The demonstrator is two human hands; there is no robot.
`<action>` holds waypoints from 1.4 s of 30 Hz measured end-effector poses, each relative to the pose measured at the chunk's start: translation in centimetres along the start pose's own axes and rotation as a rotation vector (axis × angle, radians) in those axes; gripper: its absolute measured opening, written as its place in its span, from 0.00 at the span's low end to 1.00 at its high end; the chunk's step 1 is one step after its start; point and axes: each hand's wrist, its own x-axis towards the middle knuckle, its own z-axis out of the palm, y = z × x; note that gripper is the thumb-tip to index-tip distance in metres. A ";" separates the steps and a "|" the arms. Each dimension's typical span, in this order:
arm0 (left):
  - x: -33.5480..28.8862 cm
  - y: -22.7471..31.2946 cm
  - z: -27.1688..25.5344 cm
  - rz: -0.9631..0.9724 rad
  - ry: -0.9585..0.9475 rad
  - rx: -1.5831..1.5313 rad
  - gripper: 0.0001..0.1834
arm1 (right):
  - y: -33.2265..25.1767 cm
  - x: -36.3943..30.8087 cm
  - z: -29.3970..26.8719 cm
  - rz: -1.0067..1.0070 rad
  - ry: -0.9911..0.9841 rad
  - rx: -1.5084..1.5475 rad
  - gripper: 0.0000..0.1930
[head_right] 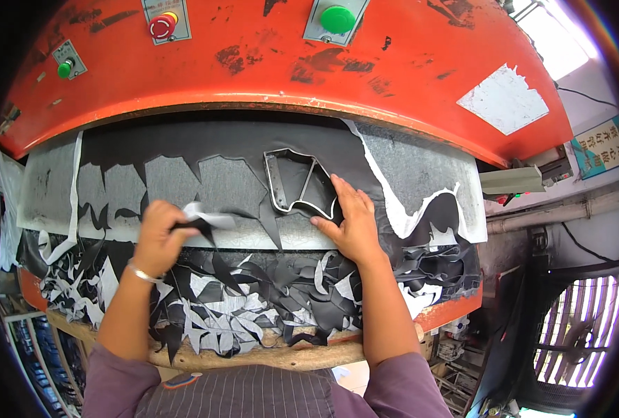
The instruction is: Using an industrial die-cutting machine to cut shoe upper components from sheets of material.
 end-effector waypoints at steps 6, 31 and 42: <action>-7.8 -1.9 -7.7 -0.632 0.153 -0.245 0.12 | 0.5 0.3 -0.1 -0.015 -0.016 -0.010 0.43; -0.7 -2.3 -20.5 -0.025 0.892 0.143 0.11 | -16.5 5.0 -11.4 -0.495 1.147 -0.038 0.25; -12.6 6.6 -12.6 -0.234 0.213 0.009 0.15 | -17.5 -9.5 -4.1 -0.532 0.354 0.095 0.19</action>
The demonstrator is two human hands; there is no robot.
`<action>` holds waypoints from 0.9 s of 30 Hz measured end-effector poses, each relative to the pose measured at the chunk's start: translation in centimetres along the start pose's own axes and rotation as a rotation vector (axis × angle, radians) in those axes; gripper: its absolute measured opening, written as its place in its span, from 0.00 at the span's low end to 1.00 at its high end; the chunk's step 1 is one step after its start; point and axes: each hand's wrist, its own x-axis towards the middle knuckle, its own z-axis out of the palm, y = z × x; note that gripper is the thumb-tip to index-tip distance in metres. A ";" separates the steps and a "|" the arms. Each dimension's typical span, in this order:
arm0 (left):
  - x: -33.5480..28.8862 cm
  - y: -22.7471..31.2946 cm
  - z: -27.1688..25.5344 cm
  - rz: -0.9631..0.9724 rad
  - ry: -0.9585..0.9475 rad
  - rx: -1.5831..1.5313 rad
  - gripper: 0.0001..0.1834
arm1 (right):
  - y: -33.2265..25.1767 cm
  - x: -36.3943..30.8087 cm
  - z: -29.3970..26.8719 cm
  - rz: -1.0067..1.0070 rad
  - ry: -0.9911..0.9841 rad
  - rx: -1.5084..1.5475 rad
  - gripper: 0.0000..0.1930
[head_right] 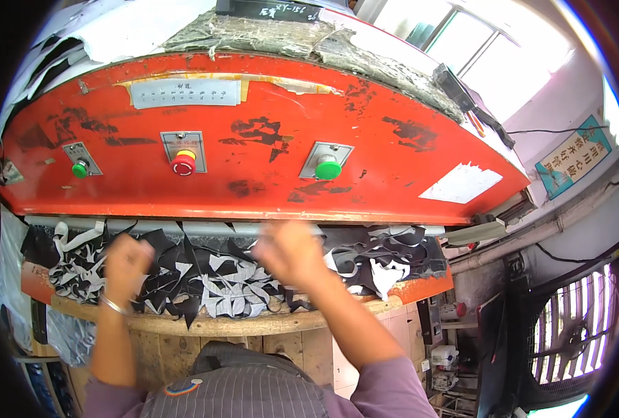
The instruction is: Using an industrial die-cutting machine to cut shoe upper components from sheets of material.
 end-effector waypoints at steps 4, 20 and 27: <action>-8.7 4.3 5.2 0.085 -0.462 -0.139 0.09 | -6.8 -8.3 0.1 0.168 -0.632 0.083 0.23; -7.1 7.8 9.9 -0.016 -0.601 0.080 0.10 | -0.9 -10.1 -1.1 0.235 -0.871 0.292 0.19; 4.5 6.5 14.0 -0.420 -0.547 -0.384 0.17 | 15.6 1.6 0.3 0.384 -0.448 -0.192 0.42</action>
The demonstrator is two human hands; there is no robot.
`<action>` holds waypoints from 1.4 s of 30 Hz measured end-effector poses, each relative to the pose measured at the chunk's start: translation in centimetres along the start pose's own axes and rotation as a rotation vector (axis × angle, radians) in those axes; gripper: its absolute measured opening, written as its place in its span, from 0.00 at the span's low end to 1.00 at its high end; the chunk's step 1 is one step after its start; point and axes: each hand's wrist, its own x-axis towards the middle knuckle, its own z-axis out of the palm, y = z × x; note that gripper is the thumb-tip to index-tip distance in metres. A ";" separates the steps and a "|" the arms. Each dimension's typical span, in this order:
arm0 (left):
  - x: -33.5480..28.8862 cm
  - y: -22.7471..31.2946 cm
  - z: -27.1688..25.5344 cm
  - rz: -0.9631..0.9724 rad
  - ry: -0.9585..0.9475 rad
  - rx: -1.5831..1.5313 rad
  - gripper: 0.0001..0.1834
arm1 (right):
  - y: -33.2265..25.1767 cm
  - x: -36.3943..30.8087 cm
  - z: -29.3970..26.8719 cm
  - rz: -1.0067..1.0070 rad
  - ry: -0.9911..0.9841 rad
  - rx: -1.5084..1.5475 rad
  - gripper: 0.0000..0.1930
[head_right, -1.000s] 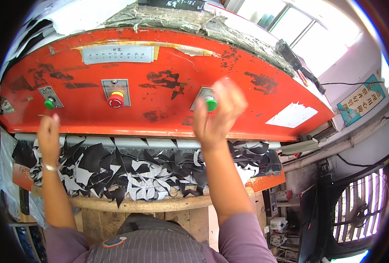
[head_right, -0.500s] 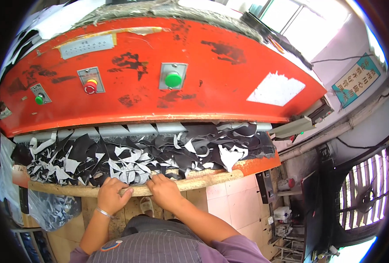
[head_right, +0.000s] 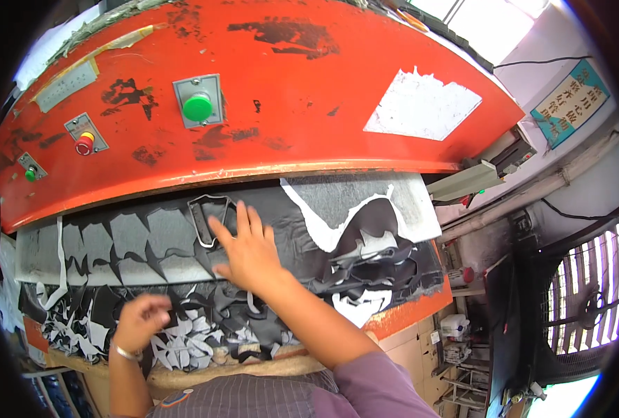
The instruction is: Using an industrial die-cutting machine to cut shoe upper components from sheets of material.
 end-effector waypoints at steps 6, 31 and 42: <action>15.6 1.0 2.3 -0.045 0.186 -0.480 0.31 | 3.8 4.8 1.9 -0.099 -0.046 0.166 0.36; 16.2 3.1 6.8 0.048 0.109 0.636 0.20 | 12.7 5.6 0.5 0.075 -0.087 0.247 0.40; -0.2 1.4 -2.5 0.045 0.362 0.771 0.30 | 14.0 9.6 -3.4 -0.325 0.022 0.271 0.29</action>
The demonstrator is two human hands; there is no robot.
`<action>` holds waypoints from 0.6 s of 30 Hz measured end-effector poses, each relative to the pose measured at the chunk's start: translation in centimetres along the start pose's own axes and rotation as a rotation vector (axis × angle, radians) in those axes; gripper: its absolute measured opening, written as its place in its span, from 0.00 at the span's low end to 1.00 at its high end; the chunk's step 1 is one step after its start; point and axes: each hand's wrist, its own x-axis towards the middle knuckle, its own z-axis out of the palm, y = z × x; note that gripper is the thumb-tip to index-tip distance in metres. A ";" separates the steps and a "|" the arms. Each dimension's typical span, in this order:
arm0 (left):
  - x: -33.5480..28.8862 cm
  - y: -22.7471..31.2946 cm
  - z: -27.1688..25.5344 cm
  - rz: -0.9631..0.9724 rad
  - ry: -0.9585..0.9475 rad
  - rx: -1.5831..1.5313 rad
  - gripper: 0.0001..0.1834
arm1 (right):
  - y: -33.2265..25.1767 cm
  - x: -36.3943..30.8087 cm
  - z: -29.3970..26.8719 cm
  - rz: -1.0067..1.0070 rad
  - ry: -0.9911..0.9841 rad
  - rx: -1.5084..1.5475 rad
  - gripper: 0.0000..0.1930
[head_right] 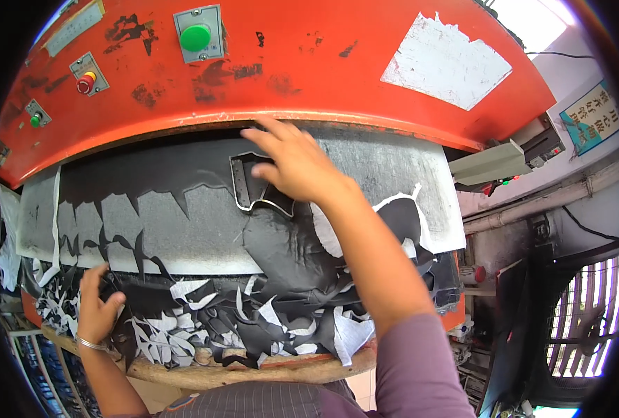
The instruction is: Using an industrial die-cutting machine to cut shoe upper components from sheets of material.
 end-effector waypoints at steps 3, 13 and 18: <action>2.1 2.2 1.4 -0.191 0.013 -0.308 0.27 | -0.7 3.6 1.1 -0.366 -0.384 -0.242 0.17; 5.3 9.9 5.4 0.042 -0.123 -0.517 0.20 | 0.8 2.4 1.1 -0.096 -0.339 -0.255 0.07; 8.2 12.5 10.7 -0.039 -0.183 -0.630 0.17 | 1.3 -3.4 2.8 0.504 -0.057 0.047 0.13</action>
